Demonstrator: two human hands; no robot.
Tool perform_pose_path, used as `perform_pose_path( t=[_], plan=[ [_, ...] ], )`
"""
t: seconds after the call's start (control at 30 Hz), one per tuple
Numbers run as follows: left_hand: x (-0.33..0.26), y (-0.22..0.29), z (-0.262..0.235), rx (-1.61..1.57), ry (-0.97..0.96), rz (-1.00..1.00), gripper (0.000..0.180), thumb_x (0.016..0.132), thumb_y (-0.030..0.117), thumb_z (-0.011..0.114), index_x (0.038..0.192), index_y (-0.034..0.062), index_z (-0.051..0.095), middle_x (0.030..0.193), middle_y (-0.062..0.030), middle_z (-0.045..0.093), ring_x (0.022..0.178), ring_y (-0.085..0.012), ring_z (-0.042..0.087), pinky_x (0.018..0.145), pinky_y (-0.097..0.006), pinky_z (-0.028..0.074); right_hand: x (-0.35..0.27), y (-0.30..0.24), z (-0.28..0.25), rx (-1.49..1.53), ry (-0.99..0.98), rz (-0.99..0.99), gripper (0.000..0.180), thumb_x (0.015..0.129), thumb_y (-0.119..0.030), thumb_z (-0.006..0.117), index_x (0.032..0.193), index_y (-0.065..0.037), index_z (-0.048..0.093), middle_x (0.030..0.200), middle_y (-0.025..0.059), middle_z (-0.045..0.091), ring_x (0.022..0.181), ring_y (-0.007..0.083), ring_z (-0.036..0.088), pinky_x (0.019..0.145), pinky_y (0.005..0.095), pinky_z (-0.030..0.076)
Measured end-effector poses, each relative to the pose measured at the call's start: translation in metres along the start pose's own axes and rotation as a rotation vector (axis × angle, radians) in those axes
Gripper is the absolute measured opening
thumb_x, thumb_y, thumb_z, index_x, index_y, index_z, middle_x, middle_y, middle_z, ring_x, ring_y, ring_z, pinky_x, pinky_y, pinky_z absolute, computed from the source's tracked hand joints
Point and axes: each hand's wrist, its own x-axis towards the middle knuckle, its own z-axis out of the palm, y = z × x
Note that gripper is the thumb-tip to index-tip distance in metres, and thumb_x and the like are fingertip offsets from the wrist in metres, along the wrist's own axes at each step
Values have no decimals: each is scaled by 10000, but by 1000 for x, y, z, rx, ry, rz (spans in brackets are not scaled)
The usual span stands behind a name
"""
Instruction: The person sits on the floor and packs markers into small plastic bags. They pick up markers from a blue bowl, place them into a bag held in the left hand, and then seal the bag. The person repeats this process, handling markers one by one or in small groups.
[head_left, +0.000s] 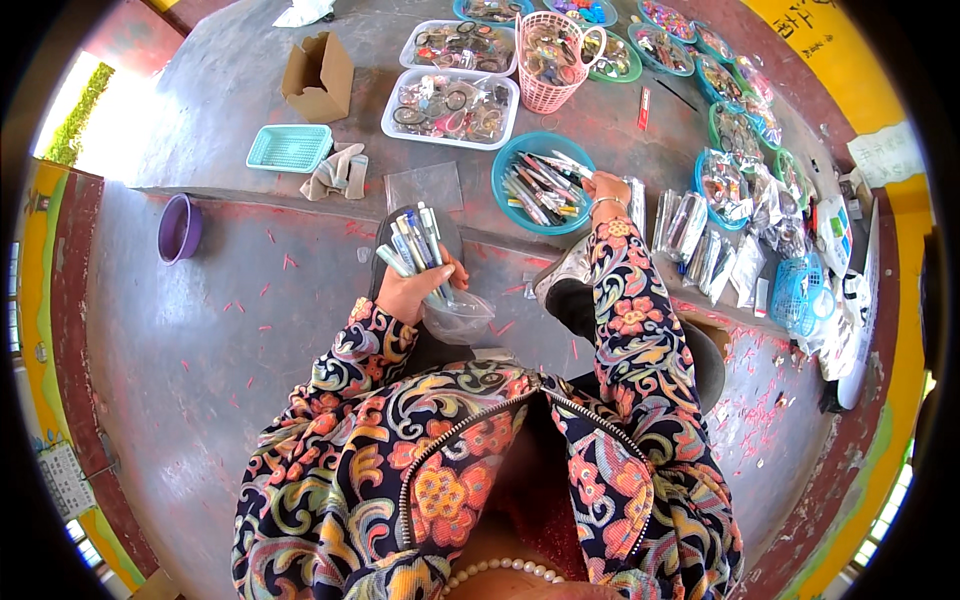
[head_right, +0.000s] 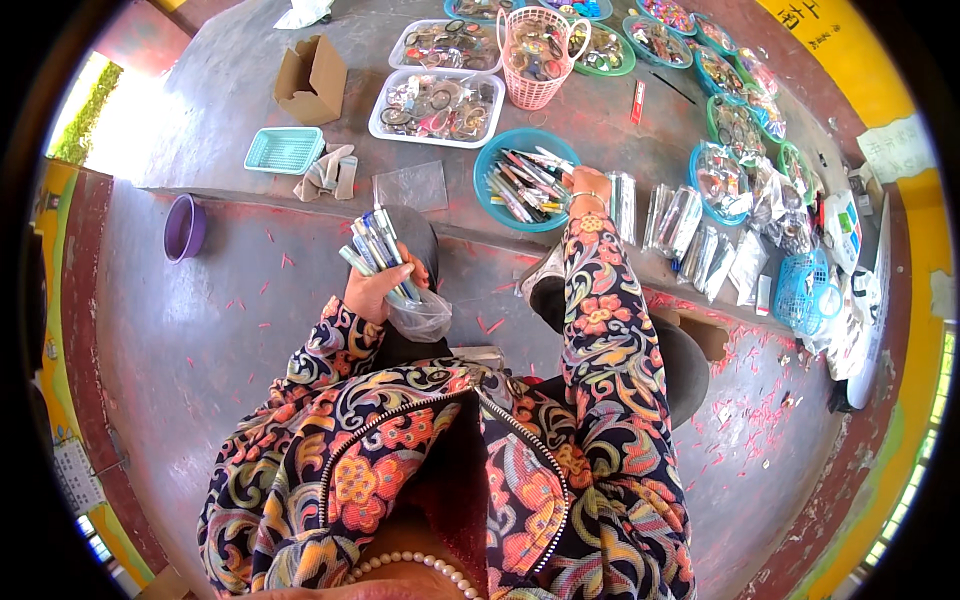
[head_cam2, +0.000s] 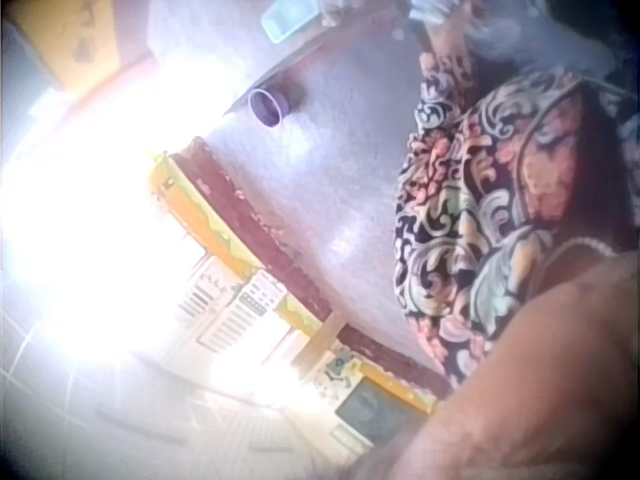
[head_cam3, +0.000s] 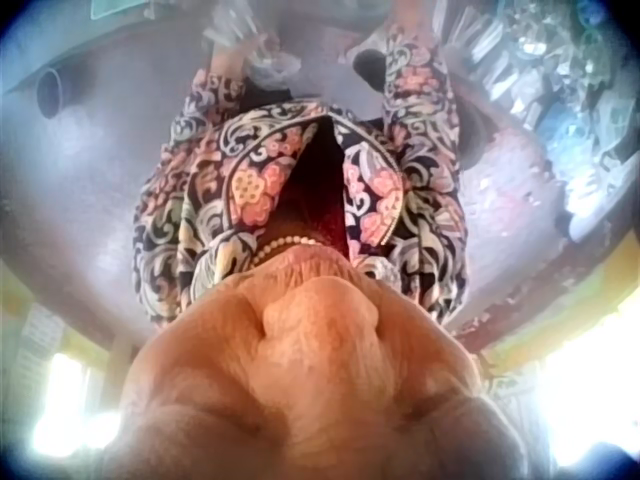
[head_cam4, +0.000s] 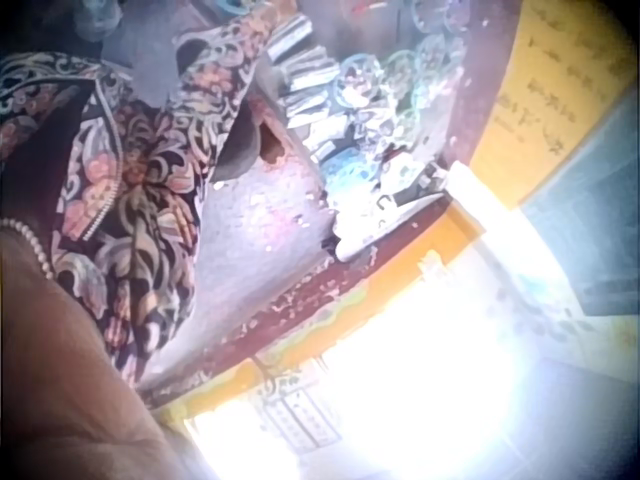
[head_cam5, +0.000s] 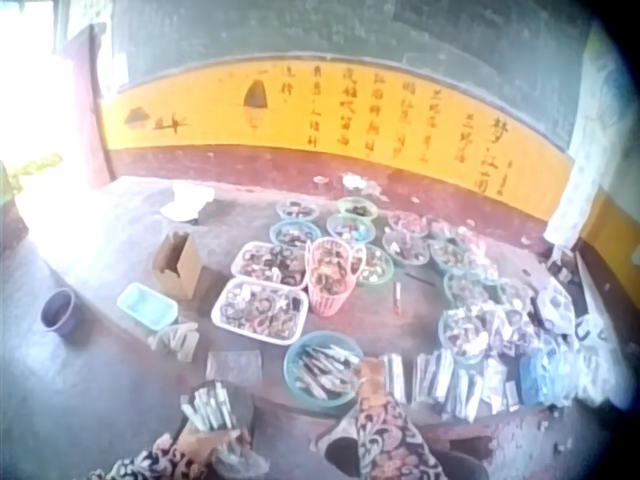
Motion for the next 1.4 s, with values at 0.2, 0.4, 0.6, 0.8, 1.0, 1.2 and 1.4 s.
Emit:
perform_pose_path(
  t=[0.2,0.4,0.6,0.8,1.0,1.2,1.4],
  plan=[
    [6,-4,-6,45,-53,-8,153,767,22,567,914,15,524,819,-148,602,756,-229,592,708,-362,481,25,-4,2,-84,-34,167,306,770,56,496,1075,45,467,776,155,595,631,222,621,472,239,475],
    [4,-2,-6,137,-31,-7,178,808,81,539,938,-37,567,891,-152,614,779,-231,598,727,-358,485,-41,-18,15,-3,-410,161,269,794,-20,566,1060,13,546,823,120,620,716,187,621,548,237,479],
    [13,-7,-8,149,-81,27,219,828,68,537,1022,-34,540,896,-137,617,775,-211,603,721,-334,484,-171,-59,66,-214,-991,103,243,801,-186,642,997,-47,609,870,29,643,754,93,593,589,194,430],
    [24,-9,-4,150,-101,29,280,828,25,532,1101,-15,485,905,-139,616,791,-221,610,728,-336,488,-229,-79,79,-514,-1098,-182,234,780,-221,670,918,-35,637,764,2,617,664,54,545,563,189,406],
    [29,-14,8,58,-81,-44,247,819,13,550,1063,-13,521,884,-113,617,809,-204,612,725,-318,498,-219,-80,66,-471,-980,-177,213,779,-216,674,829,-9,657,625,4,588,546,53,520,472,181,393],
    [29,-15,-3,-135,-177,-109,180,811,40,564,979,-6,518,872,-150,616,751,-228,615,699,-333,502,-196,-101,48,-96,-718,-36,201,793,-194,663,838,-1,633,673,41,611,510,89,539,459,188,412],
    [23,-8,-2,-180,-89,-67,188,797,57,597,965,15,524,829,-130,610,719,-211,603,664,-318,490,-159,-99,23,379,-665,202,213,822,-160,632,907,28,581,703,67,578,605,152,563,484,201,445]
  ],
)
